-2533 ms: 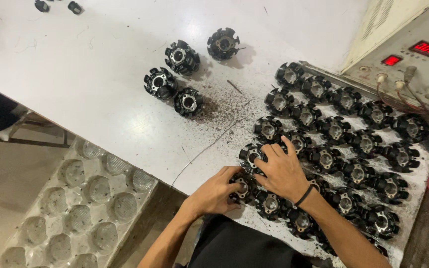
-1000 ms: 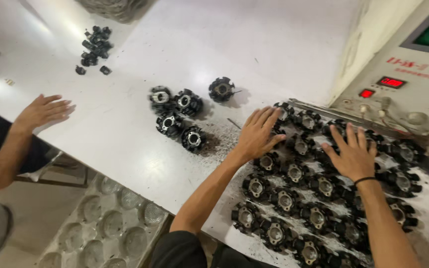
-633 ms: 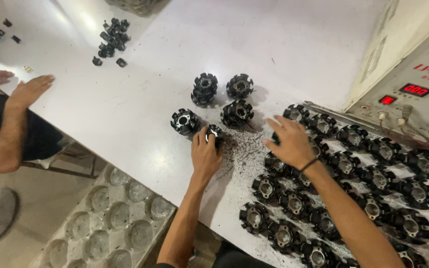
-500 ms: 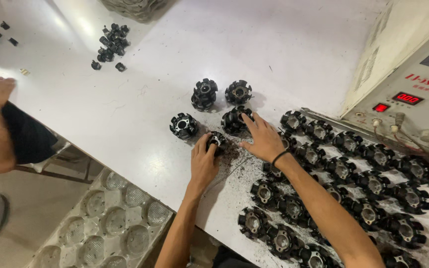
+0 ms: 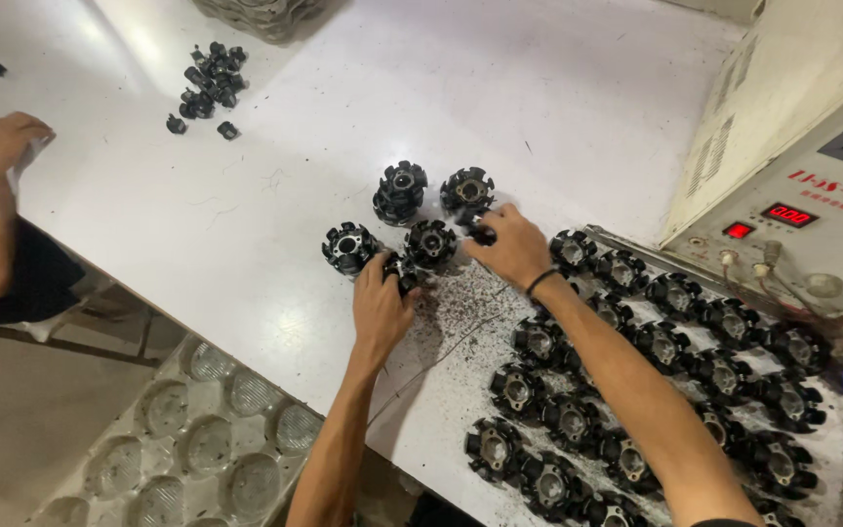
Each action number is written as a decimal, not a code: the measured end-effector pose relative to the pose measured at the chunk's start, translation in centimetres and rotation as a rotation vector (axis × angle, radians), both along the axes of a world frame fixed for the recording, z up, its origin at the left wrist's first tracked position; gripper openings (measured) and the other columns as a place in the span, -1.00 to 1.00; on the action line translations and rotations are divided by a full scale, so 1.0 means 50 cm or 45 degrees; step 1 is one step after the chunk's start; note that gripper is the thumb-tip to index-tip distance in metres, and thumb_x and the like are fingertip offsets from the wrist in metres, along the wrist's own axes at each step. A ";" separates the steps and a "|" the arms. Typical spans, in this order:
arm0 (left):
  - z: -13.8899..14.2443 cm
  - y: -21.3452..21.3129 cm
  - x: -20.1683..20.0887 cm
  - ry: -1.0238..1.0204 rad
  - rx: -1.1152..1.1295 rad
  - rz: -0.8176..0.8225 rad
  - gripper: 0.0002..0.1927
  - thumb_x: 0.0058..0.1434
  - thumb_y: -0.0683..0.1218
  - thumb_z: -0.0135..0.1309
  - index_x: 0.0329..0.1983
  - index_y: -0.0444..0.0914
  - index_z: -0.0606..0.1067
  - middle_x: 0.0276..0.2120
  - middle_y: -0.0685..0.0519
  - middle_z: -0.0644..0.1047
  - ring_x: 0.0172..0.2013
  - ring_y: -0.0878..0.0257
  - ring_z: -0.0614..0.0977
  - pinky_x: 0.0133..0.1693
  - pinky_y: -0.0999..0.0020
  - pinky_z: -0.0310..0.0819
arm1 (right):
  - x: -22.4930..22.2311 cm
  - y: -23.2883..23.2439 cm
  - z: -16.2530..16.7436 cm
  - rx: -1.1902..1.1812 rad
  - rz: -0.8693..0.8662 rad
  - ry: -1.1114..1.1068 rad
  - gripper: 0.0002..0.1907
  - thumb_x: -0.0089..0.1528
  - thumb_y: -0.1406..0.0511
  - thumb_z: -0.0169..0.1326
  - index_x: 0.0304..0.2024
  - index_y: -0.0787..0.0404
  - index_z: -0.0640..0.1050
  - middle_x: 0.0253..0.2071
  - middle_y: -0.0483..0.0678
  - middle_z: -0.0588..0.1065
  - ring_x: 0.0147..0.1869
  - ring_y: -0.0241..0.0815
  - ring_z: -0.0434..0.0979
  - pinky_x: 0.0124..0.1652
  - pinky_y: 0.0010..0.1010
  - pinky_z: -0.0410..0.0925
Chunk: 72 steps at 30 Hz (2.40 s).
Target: The person picks up black wheel hub components from a pile and a plastic tray and arranges them into neat rows on a workbench. They then pick up a hand tool with a wooden handle and work on the center of each arranged component one at a time.
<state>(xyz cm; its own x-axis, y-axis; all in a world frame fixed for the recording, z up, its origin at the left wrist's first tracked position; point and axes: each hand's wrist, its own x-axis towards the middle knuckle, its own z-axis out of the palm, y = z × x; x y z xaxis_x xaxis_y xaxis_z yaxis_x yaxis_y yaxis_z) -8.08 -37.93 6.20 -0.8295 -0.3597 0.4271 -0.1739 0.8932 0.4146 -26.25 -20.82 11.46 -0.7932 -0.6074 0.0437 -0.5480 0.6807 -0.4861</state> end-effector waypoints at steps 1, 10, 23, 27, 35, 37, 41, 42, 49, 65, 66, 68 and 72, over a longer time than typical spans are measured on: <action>0.007 -0.006 0.002 -0.005 0.038 -0.010 -0.58 0.11 0.00 0.30 -0.21 -0.48 0.56 0.27 -0.20 0.37 0.27 -0.15 0.38 0.24 -0.02 0.28 | -0.012 0.026 0.001 0.084 0.040 0.150 -0.44 0.13 -0.15 0.23 -0.09 0.11 0.66 0.04 -0.03 0.48 -0.11 0.00 0.58 -0.09 -0.13 0.48; -0.010 0.100 -0.132 -0.254 -0.250 -0.882 -0.70 0.11 -0.12 0.26 -0.05 -0.12 0.64 0.43 -0.08 0.27 0.43 -0.05 0.25 0.41 -0.10 0.02 | -0.050 0.094 -0.037 0.474 0.122 0.536 -0.47 0.13 -0.16 0.16 -0.15 0.07 0.70 0.04 0.07 0.47 0.23 0.05 0.35 0.19 0.11 0.14; 0.022 0.033 -0.154 -0.187 0.103 -0.125 -0.23 -0.06 0.15 0.40 0.11 -0.32 0.37 0.13 -0.25 0.41 0.12 -0.16 0.45 0.10 -0.09 0.42 | 0.069 0.138 -0.066 0.510 0.397 0.421 -0.56 0.29 -0.02 0.15 -0.14 0.22 0.64 -0.03 0.17 0.48 0.22 0.12 0.43 0.35 -0.04 0.17; 0.028 0.112 -0.079 -0.400 0.200 -0.445 -0.16 -0.10 0.30 0.39 0.06 -0.32 0.38 0.03 -0.20 0.45 0.09 -0.08 0.48 0.12 0.01 0.42 | 0.051 0.133 -0.066 0.531 0.437 0.545 -0.62 0.22 0.03 0.18 -0.15 0.19 0.63 -0.06 0.15 0.48 0.19 0.12 0.43 0.35 0.07 0.12; -0.016 0.025 -0.138 -0.182 -0.163 -0.218 -0.58 0.11 0.05 0.25 -0.04 -0.24 0.49 0.09 -0.12 0.50 0.04 -0.04 0.56 0.03 0.07 0.48 | 0.167 0.163 -0.091 0.142 0.565 0.392 -0.61 0.19 0.07 0.20 -0.11 0.22 0.65 0.18 0.18 0.46 0.23 0.12 0.41 0.23 0.01 0.18; -0.013 0.002 -0.165 -0.033 -0.371 -0.066 -0.43 -0.15 -0.02 0.35 -0.07 -0.31 0.48 0.12 -0.28 0.43 0.02 -0.19 0.51 -0.02 -0.01 0.48 | 0.194 0.164 -0.088 0.306 0.630 0.441 -0.54 0.10 -0.02 0.24 -0.24 0.23 0.66 0.17 0.18 0.45 0.23 0.12 0.40 0.25 -0.03 0.19; 0.000 0.005 -0.163 -0.078 -0.069 -0.069 -0.41 -0.06 0.12 0.39 -0.12 -0.33 0.47 -0.01 -0.31 0.41 -0.08 -0.23 0.49 -0.07 -0.07 0.44 | 0.207 0.151 -0.074 0.326 0.615 0.552 -0.54 0.13 -0.03 0.22 -0.23 0.21 0.67 0.18 0.13 0.46 0.19 0.02 0.43 0.15 -0.01 0.24; 0.009 0.017 -0.146 -0.053 0.013 -0.065 -0.41 -0.01 0.18 0.40 -0.14 -0.32 0.48 -0.08 -0.29 0.41 -0.09 -0.23 0.49 -0.07 -0.11 0.42 | 0.207 0.148 -0.071 0.346 0.612 0.567 -0.53 0.12 -0.04 0.22 -0.23 0.21 0.67 0.19 0.13 0.46 0.18 0.02 0.43 0.13 -0.01 0.24; 0.033 0.153 0.077 -0.170 0.306 -0.056 -0.46 -0.01 0.26 0.35 -0.34 -0.29 0.52 -0.07 -0.29 0.38 -0.07 -0.15 0.44 -0.16 -0.05 0.38 | 0.194 0.145 -0.074 0.462 0.583 0.480 -0.60 0.10 0.11 0.24 -0.09 0.18 0.62 0.28 0.08 0.41 0.20 0.01 0.42 0.12 -0.02 0.25; -0.069 0.000 -0.009 -0.089 -0.025 0.174 -0.52 0.17 0.15 0.31 -0.17 -0.36 0.56 0.11 -0.23 0.40 0.06 -0.16 0.44 0.00 -0.06 0.37 | 0.322 0.119 -0.035 -0.062 0.733 0.461 -0.54 0.04 0.10 0.31 -0.14 0.25 0.59 0.21 0.34 0.39 0.19 0.21 0.40 0.17 -0.01 0.24; -0.070 -0.009 -0.006 -0.084 -0.008 0.129 -0.54 0.15 0.13 0.30 -0.17 -0.36 0.57 0.12 -0.23 0.40 0.08 -0.18 0.44 0.03 -0.05 0.37 | 0.324 0.123 -0.035 -0.123 0.752 0.478 -0.55 0.04 0.11 0.31 -0.15 0.26 0.59 0.20 0.35 0.39 0.19 0.23 0.39 0.17 -0.01 0.24; -0.066 -0.026 0.012 -0.083 0.033 0.056 -0.57 0.10 0.08 0.30 -0.18 -0.37 0.58 0.15 -0.24 0.39 0.11 -0.21 0.42 0.09 -0.04 0.39 | 0.335 0.132 -0.039 -0.156 0.778 0.475 -0.56 0.02 0.12 0.31 -0.17 0.26 0.59 0.18 0.34 0.40 0.18 0.26 0.39 0.17 0.00 0.24; -0.021 -0.034 0.111 0.049 0.459 -0.312 -0.62 0.24 0.05 0.25 -0.04 -0.31 0.61 0.25 -0.30 0.30 0.27 -0.22 0.36 0.28 -0.08 0.29 | 0.344 0.146 -0.049 -0.018 0.763 0.380 -0.58 0.03 0.11 0.32 -0.21 0.26 0.59 0.18 0.31 0.40 0.18 0.24 0.39 0.16 0.01 0.25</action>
